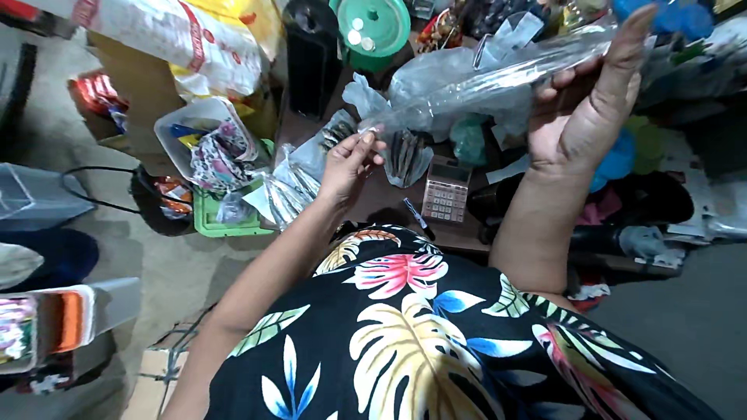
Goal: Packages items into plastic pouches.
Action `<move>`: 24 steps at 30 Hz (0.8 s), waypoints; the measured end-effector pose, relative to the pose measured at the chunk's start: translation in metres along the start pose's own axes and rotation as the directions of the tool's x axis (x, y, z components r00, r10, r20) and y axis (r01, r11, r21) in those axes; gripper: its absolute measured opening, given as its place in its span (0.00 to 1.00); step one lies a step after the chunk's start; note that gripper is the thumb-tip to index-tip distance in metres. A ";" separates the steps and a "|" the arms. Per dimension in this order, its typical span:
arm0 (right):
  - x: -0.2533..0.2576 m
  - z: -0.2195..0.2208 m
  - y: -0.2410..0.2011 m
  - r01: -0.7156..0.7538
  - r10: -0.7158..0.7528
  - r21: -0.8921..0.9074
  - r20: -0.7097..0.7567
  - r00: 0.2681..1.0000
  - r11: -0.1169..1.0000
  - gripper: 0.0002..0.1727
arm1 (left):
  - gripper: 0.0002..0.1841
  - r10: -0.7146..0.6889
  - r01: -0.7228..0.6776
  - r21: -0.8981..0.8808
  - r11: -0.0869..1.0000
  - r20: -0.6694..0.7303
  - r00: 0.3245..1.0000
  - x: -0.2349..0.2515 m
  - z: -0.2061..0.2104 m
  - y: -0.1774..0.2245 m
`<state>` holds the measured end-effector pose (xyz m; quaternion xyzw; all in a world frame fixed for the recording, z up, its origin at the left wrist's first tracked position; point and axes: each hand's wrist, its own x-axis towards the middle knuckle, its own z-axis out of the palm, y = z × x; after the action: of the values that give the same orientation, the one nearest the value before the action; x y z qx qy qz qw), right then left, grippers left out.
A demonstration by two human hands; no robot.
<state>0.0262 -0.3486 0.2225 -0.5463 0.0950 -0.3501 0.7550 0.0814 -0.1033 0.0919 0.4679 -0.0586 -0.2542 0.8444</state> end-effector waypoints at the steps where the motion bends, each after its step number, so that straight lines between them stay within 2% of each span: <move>1: -0.002 -0.006 0.003 -0.010 0.010 -0.024 -0.009 1.000 1.000 0.14 | 0.13 0.038 -0.037 0.028 0.999 -0.019 0.999 0.001 -0.001 0.001; 3: -0.005 -0.016 0.009 -0.015 0.012 -0.098 -0.029 1.000 0.995 0.14 | 0.13 0.126 -0.122 0.093 0.988 -0.036 0.991 0.001 -0.003 0.004; 4: -0.006 -0.021 0.012 0.019 -0.029 -0.198 -0.048 0.998 0.980 0.12 | 0.12 0.176 -0.169 0.140 0.976 -0.036 0.984 0.001 -0.004 0.004; 5: -0.008 -0.027 0.016 0.088 -0.119 -0.359 -0.066 0.991 0.929 0.07 | 0.11 0.225 -0.216 0.184 0.959 -0.030 0.974 0.000 -0.006 0.006; 6: -0.008 -0.034 0.021 0.183 -0.245 -0.543 -0.043 0.969 0.819 0.05 | 0.09 0.274 -0.262 0.225 0.939 -0.022 0.962 -0.001 -0.007 0.007; 7: -0.007 -0.040 0.026 0.285 -0.352 -0.663 0.035 0.935 0.692 0.16 | 0.07 0.316 -0.306 0.253 0.918 -0.003 0.949 -0.002 -0.008 0.008; 8: -0.007 -0.043 0.030 0.366 -0.398 -0.721 0.135 0.908 0.589 0.24 | 0.05 0.348 -0.341 0.280 0.898 0.026 0.937 -0.003 -0.009 0.009; 9: -0.008 -0.039 0.033 0.433 -0.386 -0.725 0.245 0.889 0.536 0.27 | 0.04 0.368 -0.369 0.302 0.879 0.060 0.928 -0.005 -0.009 0.010; 10: -0.012 -0.029 0.037 0.472 -0.321 -0.698 0.348 0.881 0.538 0.27 | 0.04 0.380 -0.393 0.320 0.862 0.106 0.919 -0.006 -0.010 0.011; 12: -0.021 -0.005 0.050 0.492 -0.115 -0.602 0.554 0.824 0.628 0.23 | 0.04 0.379 -0.429 0.343 0.835 0.207 0.902 -0.010 -0.012 0.012; 15: -0.030 0.022 0.084 0.404 0.168 -0.465 0.793 0.586 0.788 0.27 | 0.04 0.354 -0.466 0.393 0.792 0.326 0.877 -0.014 -0.017 0.012; 16: -0.034 0.028 0.094 0.342 0.201 -0.418 0.830 0.521 0.842 0.26 | 0.06 0.333 -0.465 0.421 0.779 0.350 0.875 -0.017 -0.020 0.013; 17: -0.037 0.032 0.102 0.275 0.219 -0.388 0.843 0.491 0.880 0.22 | 0.08 0.316 -0.469 0.453 0.758 0.374 0.872 -0.020 -0.024 0.016; 19: -0.043 0.036 0.111 0.173 0.218 -0.348 0.831 0.513 0.921 0.12 | 0.11 0.296 -0.492 0.533 0.688 0.413 0.861 -0.027 -0.033 0.021; 21: -0.045 0.037 0.114 0.123 0.216 -0.336 0.803 0.556 0.934 0.09 | 0.12 0.299 -0.490 0.607 0.626 0.393 0.869 -0.035 -0.041 0.026; 24: -0.051 0.043 0.117 0.106 0.195 -0.317 0.780 0.594 0.943 0.08 | 0.11 0.376 -0.463 0.597 0.655 0.273 0.885 -0.046 -0.044 0.028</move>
<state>0.0610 -0.2655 0.1223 -0.7605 -0.1837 -0.0263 0.6223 0.0666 -0.0354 0.0963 0.6866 -0.3017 -0.0446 0.6600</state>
